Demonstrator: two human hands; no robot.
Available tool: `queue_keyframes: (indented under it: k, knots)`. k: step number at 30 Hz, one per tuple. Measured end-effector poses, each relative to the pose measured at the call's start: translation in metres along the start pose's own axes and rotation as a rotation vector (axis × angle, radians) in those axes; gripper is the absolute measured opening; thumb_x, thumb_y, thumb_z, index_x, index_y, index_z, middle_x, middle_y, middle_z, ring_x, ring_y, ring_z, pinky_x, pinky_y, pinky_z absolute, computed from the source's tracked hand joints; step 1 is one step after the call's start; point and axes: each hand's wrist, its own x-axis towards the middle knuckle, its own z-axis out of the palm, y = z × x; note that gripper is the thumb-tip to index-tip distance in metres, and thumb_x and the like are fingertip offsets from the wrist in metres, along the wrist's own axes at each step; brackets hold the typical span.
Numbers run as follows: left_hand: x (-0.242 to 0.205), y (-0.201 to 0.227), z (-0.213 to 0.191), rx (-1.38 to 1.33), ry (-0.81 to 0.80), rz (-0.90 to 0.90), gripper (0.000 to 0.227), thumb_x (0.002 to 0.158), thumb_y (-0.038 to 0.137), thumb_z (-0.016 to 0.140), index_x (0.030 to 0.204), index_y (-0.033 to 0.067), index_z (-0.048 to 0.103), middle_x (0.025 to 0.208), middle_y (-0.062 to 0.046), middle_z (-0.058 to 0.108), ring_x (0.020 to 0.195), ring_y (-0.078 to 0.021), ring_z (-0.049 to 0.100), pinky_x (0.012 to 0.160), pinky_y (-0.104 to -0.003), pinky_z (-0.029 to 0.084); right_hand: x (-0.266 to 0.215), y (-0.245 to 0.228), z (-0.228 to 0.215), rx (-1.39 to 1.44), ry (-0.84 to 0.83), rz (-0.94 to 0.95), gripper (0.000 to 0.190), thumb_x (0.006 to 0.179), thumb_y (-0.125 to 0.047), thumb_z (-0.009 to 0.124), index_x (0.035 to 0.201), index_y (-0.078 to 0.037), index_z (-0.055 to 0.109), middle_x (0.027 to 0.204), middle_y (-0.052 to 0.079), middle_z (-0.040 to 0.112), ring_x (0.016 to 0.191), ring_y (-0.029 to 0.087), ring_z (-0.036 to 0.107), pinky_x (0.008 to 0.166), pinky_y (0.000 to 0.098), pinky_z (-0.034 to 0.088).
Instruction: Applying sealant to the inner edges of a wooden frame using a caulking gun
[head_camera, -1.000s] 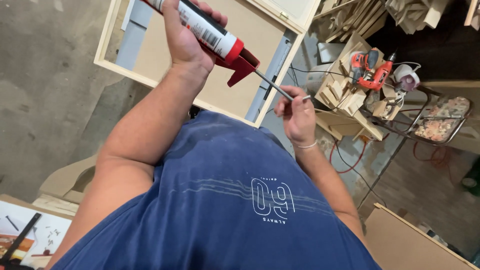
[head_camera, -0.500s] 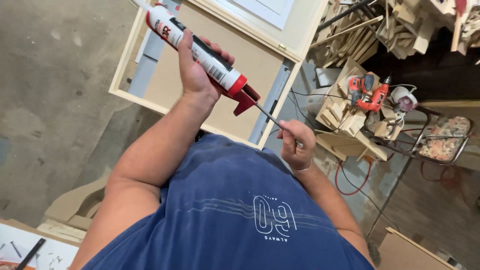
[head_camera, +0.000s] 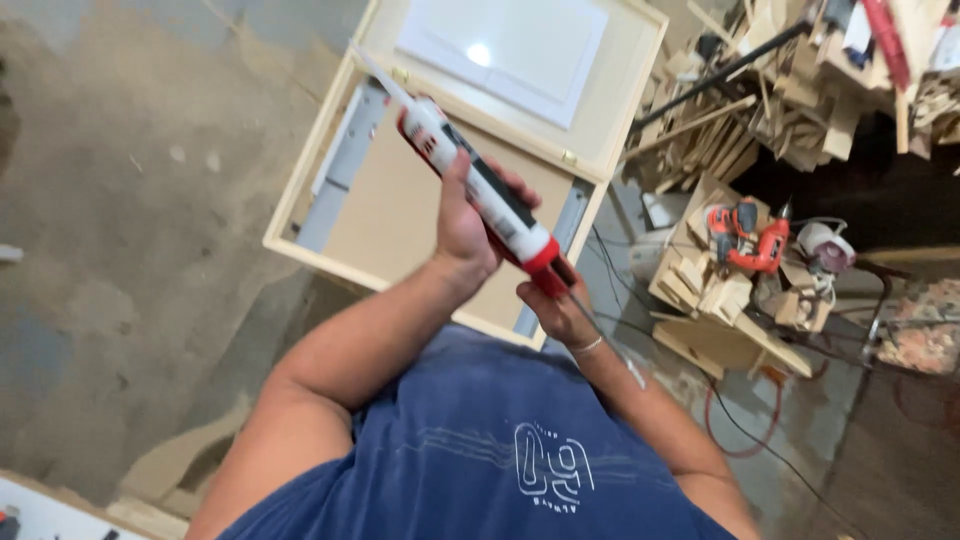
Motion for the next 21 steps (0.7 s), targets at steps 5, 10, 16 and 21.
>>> queue_keyframes:
  k: [5, 10, 16, 21]
  knots:
    - [-0.009, -0.008, 0.000, 0.019, -0.103, 0.004, 0.043, 0.099, 0.057, 0.056, 0.091, 0.0153, 0.065, 0.083, -0.017, 0.077, 0.077, -0.0332, 0.078, 0.080, -0.049, 0.066, 0.005, -0.021, 0.003, 0.129, 0.093, -0.086, 0.031, 0.086, -0.024, 0.083, 0.099, 0.002, 0.074, 0.078, 0.016, 0.073, 0.073, 0.022, 0.072, 0.071, 0.0334, 0.055]
    - [-0.024, -0.019, 0.007, 0.065, -0.212, 0.050, 0.050, 0.099, 0.064, 0.049, 0.099, 0.0167, 0.065, 0.089, -0.018, 0.078, 0.084, -0.0344, 0.079, 0.084, -0.047, 0.066, -0.001, -0.018, 0.002, 0.280, 0.125, -0.200, 0.030, 0.084, -0.014, 0.081, 0.107, 0.003, 0.073, 0.097, 0.021, 0.077, 0.092, 0.029, 0.075, 0.089, 0.0427, 0.056]
    - [-0.065, -0.025, 0.027, 0.403, -0.343, 0.127, 0.054, 0.102, 0.064, 0.041, 0.104, 0.0157, 0.065, 0.094, -0.017, 0.079, 0.092, -0.0266, 0.079, 0.084, -0.041, 0.064, -0.021, -0.043, -0.026, 0.301, 0.077, -0.229, 0.028, 0.090, -0.017, 0.078, 0.114, -0.004, 0.073, 0.108, 0.014, 0.079, 0.100, 0.024, 0.075, 0.099, 0.0386, 0.054]
    - [-0.150, 0.050, 0.053, 0.910, -0.102, 0.822, 0.023, 0.105, 0.032, 0.056, 0.103, 0.0086, 0.055, 0.087, -0.007, 0.059, 0.079, -0.0181, 0.056, 0.080, -0.030, 0.049, -0.026, -0.067, -0.050, 0.386, 0.086, -0.348, 0.025, 0.095, -0.013, 0.073, 0.119, -0.008, 0.070, 0.121, 0.008, 0.076, 0.114, 0.020, 0.070, 0.107, 0.0403, 0.048]
